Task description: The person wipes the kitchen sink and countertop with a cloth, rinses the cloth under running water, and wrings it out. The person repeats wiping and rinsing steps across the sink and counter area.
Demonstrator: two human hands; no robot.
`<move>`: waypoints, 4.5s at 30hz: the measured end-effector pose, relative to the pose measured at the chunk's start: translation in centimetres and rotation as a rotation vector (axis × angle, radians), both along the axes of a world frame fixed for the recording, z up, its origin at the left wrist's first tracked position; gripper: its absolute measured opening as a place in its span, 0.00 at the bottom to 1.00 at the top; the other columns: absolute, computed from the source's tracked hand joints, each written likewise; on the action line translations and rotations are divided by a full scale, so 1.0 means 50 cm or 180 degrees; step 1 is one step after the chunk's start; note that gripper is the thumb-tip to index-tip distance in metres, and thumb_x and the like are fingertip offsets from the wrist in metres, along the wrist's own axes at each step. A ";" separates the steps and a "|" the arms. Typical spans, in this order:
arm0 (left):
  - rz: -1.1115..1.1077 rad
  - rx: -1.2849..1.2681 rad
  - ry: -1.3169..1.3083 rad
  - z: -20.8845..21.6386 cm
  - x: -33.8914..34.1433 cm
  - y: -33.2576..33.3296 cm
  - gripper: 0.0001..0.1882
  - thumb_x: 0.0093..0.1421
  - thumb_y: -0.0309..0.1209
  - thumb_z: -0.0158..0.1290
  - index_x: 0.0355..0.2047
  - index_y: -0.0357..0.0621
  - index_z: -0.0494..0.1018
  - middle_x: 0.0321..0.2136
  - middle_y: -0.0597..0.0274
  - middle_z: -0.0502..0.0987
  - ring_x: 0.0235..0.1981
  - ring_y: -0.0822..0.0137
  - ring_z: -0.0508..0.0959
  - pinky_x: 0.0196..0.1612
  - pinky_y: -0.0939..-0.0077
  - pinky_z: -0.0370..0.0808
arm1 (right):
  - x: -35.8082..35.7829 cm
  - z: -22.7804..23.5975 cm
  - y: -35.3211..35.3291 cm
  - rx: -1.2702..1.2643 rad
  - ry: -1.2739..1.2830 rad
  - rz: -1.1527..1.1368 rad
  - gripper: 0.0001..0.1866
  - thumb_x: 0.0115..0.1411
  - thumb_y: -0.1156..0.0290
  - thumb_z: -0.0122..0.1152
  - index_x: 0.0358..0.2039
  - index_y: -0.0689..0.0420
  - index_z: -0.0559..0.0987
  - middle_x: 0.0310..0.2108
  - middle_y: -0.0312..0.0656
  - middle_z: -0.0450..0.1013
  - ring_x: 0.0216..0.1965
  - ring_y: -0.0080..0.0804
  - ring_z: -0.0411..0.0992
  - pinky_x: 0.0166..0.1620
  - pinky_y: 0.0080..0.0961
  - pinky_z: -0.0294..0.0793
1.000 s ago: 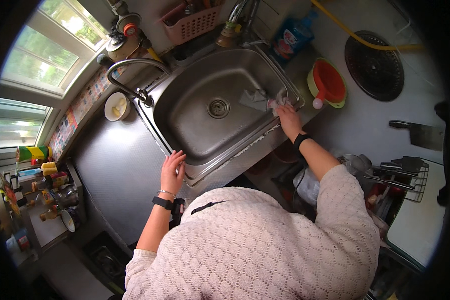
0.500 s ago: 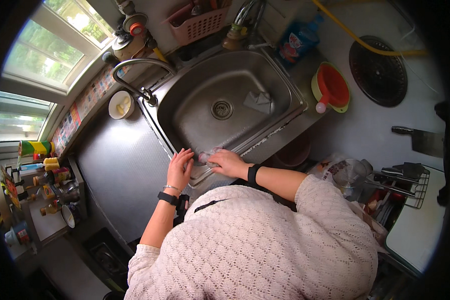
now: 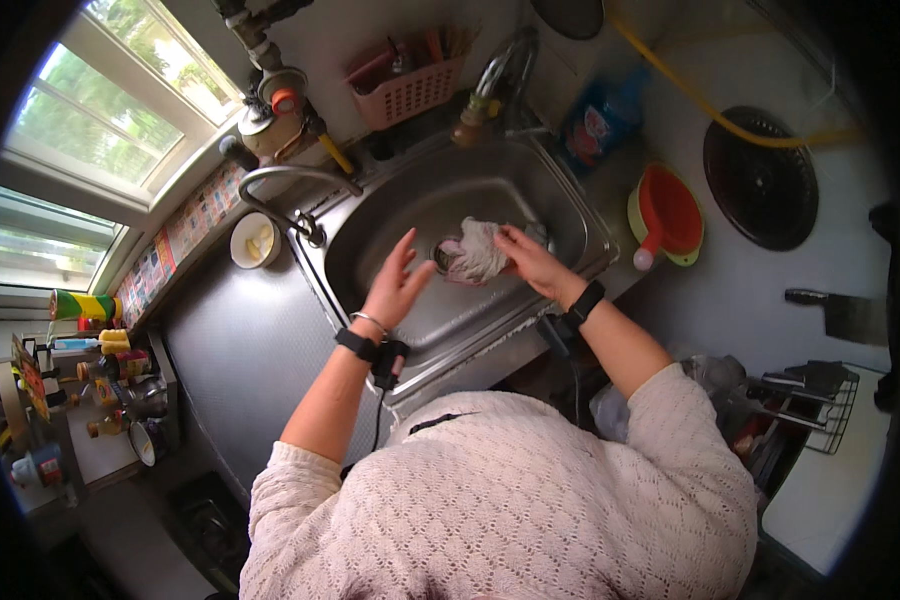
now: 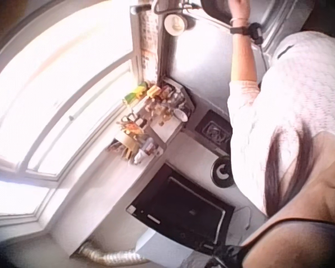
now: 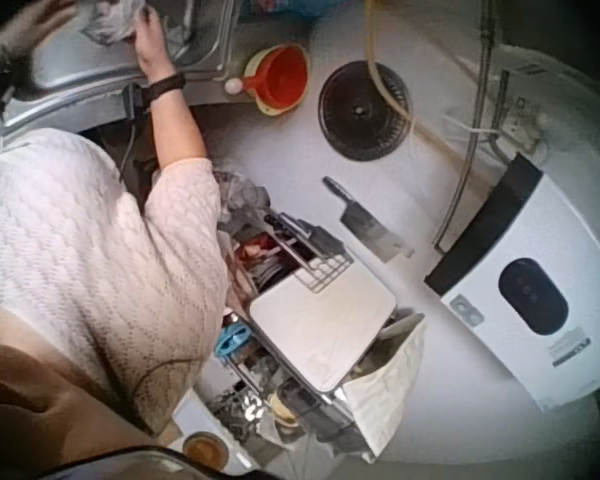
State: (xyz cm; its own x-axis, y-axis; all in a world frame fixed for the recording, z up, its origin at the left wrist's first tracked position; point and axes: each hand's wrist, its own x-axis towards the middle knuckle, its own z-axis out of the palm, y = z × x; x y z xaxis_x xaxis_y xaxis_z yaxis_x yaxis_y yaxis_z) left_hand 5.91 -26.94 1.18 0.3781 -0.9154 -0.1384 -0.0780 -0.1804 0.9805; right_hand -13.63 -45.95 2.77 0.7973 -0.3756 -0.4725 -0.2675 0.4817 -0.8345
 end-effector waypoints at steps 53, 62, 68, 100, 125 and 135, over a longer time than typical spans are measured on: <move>0.0626 0.0616 -0.0534 -0.072 0.012 -0.177 0.27 0.64 0.44 0.51 0.53 0.38 0.58 0.33 0.40 0.77 0.34 0.45 0.78 0.37 0.59 0.74 | 0.177 -0.180 -0.037 -0.1429 0.0560 0.0035 0.16 0.66 0.65 0.51 0.49 0.60 0.66 0.41 0.49 0.72 0.35 0.39 0.75 0.37 0.36 0.75; 0.0271 -0.0072 -0.1679 -0.075 0.048 -0.115 0.26 0.54 0.30 0.61 0.54 0.47 0.70 0.52 0.51 0.69 0.54 0.53 0.70 0.55 0.64 0.68 | 0.159 -0.100 -0.077 0.0658 -0.0138 -0.0512 0.21 0.60 0.76 0.62 0.52 0.52 0.67 0.43 0.36 0.68 0.42 0.22 0.70 0.44 0.21 0.73; 0.0617 0.0042 -0.0032 -0.065 0.035 -0.147 0.13 0.65 0.34 0.53 0.45 0.39 0.75 0.38 0.60 0.77 0.39 0.71 0.76 0.44 0.77 0.73 | 0.178 -0.069 -0.051 -0.0031 -0.0447 0.0174 0.24 0.59 0.77 0.61 0.56 0.58 0.69 0.46 0.36 0.71 0.45 0.22 0.71 0.48 0.21 0.72; 0.1675 -0.0117 -0.0347 -0.060 0.123 -0.097 0.14 0.68 0.36 0.48 0.45 0.37 0.71 0.34 0.66 0.76 0.37 0.75 0.73 0.43 0.80 0.70 | 0.182 -0.134 -0.123 -0.0606 0.0127 0.0294 0.10 0.65 0.69 0.56 0.44 0.59 0.72 0.38 0.34 0.73 0.39 0.22 0.70 0.43 0.21 0.70; 0.0242 0.0131 0.0037 -0.079 0.041 -0.206 0.20 0.53 0.23 0.58 0.47 0.37 0.67 0.39 0.60 0.75 0.39 0.72 0.75 0.42 0.76 0.73 | 0.110 -0.099 -0.175 -0.0591 0.0274 -0.1567 0.26 0.64 0.67 0.56 0.61 0.53 0.60 0.42 0.39 0.69 0.42 0.29 0.71 0.46 0.30 0.73; 0.0433 0.0056 -0.1517 -0.069 0.056 -0.158 0.20 0.51 0.23 0.61 0.46 0.40 0.73 0.40 0.54 0.72 0.38 0.56 0.76 0.44 0.69 0.75 | 0.120 -0.094 -0.341 -0.0776 -0.0687 -0.2126 0.10 0.65 0.65 0.56 0.33 0.58 0.74 0.29 0.35 0.69 0.30 0.23 0.68 0.38 0.22 0.70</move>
